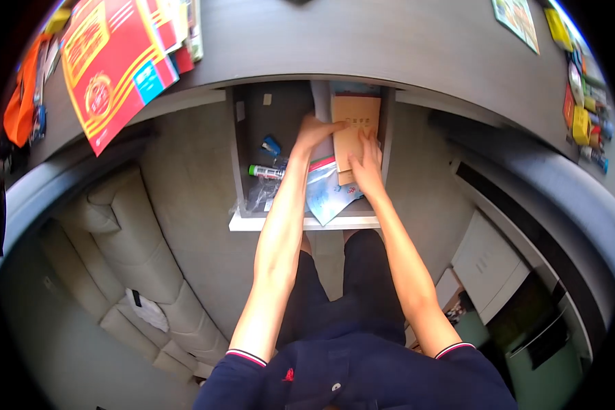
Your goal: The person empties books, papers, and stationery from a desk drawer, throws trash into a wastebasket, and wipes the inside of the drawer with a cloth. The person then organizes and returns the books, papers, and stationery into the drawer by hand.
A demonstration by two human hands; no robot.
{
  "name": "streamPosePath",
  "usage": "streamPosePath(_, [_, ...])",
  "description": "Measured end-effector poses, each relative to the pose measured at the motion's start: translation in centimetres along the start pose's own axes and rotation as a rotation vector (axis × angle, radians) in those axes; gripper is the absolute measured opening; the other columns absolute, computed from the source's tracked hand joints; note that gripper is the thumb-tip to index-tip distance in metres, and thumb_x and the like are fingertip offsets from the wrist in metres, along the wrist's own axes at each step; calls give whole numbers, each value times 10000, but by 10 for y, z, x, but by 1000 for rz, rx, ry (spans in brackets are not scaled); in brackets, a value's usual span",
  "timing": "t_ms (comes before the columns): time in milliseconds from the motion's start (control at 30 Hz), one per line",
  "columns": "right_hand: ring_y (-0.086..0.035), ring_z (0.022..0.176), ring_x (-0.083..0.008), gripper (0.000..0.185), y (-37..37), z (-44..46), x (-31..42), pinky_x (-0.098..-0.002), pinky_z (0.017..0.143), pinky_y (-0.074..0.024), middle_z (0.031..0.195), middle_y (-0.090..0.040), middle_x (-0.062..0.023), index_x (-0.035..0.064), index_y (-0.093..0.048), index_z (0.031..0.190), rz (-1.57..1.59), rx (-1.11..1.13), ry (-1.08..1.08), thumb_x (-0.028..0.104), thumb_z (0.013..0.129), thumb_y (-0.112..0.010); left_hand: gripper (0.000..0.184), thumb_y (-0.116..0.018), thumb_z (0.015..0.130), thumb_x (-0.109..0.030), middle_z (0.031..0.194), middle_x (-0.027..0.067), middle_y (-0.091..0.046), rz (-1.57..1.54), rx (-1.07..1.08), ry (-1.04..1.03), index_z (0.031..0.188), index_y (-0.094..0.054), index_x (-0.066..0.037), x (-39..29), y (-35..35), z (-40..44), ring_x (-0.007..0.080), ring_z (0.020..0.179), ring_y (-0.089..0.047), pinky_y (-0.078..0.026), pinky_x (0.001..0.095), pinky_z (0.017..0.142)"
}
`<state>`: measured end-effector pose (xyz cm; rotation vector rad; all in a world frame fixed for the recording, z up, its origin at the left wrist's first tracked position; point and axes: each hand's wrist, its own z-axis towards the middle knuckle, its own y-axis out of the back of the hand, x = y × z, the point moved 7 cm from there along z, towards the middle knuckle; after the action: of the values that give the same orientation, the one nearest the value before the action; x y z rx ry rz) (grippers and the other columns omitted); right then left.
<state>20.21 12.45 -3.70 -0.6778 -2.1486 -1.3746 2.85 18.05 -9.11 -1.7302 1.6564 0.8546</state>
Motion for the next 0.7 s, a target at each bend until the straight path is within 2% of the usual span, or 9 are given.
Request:
streamPosePath(133, [-258, 1471, -419, 667, 20, 3, 10, -455, 1212, -224, 1629, -236, -219, 91, -387, 1519, 47, 41, 44, 198, 918, -655, 512, -891, 697, -185, 1034, 122, -741, -191, 101, 14, 1113, -700, 47, -9, 10, -16, 173, 962, -692, -534, 312, 837])
streamPosePath(233, [-266, 1475, -400, 752, 31, 16, 24, -445, 1206, -241, 1605, -263, -245, 24, -361, 1512, 60, 10, 134, 235, 880, -711, 509, -875, 734, -170, 1108, 139, -717, -403, 200, 157, 1144, -674, 53, 37, 24, -30, 187, 1025, -678, -518, 308, 901])
streamPosePath(333, [-380, 1423, -372, 890, 31, 41, 30, -426, 1162, -332, 1531, -369, -282, -52, -337, 1493, 63, -113, 35, 320, 823, -788, 546, -841, 776, -129, 1193, 145, -682, -611, 187, 243, 1236, -614, 59, 58, 34, -48, 202, 1100, -656, -503, 312, 969])
streamPosePath(400, [-501, 1330, -354, 987, 13, 59, 22, -409, 1085, -429, 1449, -463, -299, -94, -358, 1461, 358, 142, -298, 402, 761, -844, 563, -818, 798, -100, 1230, 145, -667, -699, 172, 245, 1285, -583, 58, 67, 38, -67, 209, 1129, -646, -494, 315, 997])
streamPosePath(433, [-582, 1236, -346, 1014, 12, 68, 25, -386, 1018, -484, 1380, -536, -284, -97, -387, 1446, 361, 200, -315, 426, 725, -871, 573, -808, 805, -92, 1244, 143, -659, -716, 149, 250, 1305, -568, 53, 69, 43, -75, 215, 1154, -634, -481, 319, 1018])
streamPosePath(533, [-590, 1215, -307, 1044, 15, 83, 47, -353, 1029, -459, 1330, -577, -279, -129, -411, 1427, 376, 326, -209, 495, 719, -858, 536, -792, 804, -72, 1246, 123, -661, -731, 91, 226, 1286, -585, 39, 78, 57, -87, 229, 1166, -625, -452, 336, 1057])
streamPosePath(600, [-610, 1179, -298, 1024, -3, 91, 34, -346, 998, -475, 1295, -600, -272, -89, -458, 1414, 295, 261, -196, 513, 693, -864, 514, -786, 811, -84, 1223, 120, -673, -763, 54, 277, 1271, -595, 42, 73, 69, -101, 223, 1147, -635, -453, 331, 1051])
streamPosePath(667, [-570, 1241, -335, 1083, 12, 72, 87, -415, 1040, -436, 1356, -559, -264, -22, -436, 1451, 253, 381, -113, 548, 644, -881, 613, -784, 802, -93, 1307, 131, -635, -698, 8, 241, 1346, -546, 57, 75, 87, -116, 229, 1223, -595, -422, 351, 1090])
streamPosePath(700, [-535, 1267, -380, 1177, 14, 56, 92, -460, 1055, -404, 1385, -519, -273, -10, -394, 1476, 141, 306, -75, 625, 602, -863, 709, -787, 788, -99, 1385, 132, -585, -652, 54, 273, 1414, -486, 46, 64, 94, -133, 240, 1287, -550, -391, 356, 1128])
